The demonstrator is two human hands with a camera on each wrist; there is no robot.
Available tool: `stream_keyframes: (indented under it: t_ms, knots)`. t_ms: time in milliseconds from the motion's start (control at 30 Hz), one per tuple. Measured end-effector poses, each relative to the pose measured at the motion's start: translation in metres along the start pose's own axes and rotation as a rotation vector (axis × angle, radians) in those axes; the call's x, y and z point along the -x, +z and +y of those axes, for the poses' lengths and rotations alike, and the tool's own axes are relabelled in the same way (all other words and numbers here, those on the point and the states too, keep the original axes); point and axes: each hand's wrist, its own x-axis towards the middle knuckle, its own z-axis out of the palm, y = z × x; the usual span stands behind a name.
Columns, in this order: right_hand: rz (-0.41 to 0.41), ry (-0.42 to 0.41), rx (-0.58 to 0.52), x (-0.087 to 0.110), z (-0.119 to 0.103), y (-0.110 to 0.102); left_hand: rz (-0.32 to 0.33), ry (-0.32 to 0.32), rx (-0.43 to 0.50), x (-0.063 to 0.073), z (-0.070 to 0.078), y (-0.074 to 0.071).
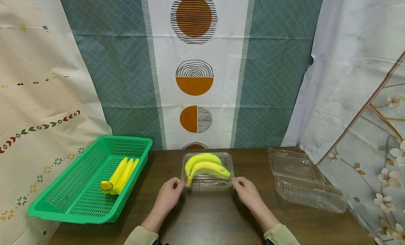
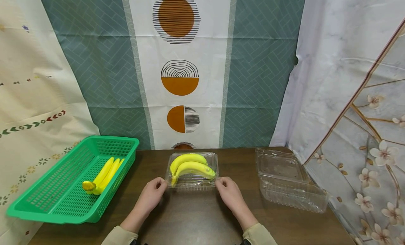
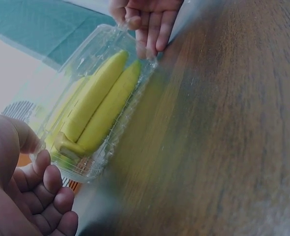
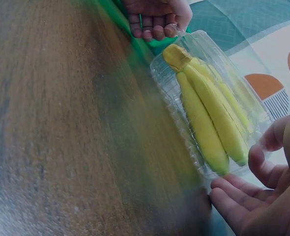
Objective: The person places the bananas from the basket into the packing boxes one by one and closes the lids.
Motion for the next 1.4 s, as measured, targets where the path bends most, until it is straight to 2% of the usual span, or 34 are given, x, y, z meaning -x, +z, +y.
stream_keyframes:
  t_ms: [833,1167,1400]
  knots:
    - [0.03,0.014,0.01,0.0015,-0.0009,-0.0021,-0.004,0.019,-0.022,0.0027,0.0027,-0.0038]
    - [0.056,-0.014,0.005,0.0,-0.0011,-0.0051,0.028,0.053,-0.04,-0.0016,-0.0016,-0.0078]
    - [0.073,-0.038,0.002,0.0003,-0.0039,-0.0055,0.084,0.11,-0.109,-0.0016,-0.0005,-0.0089]
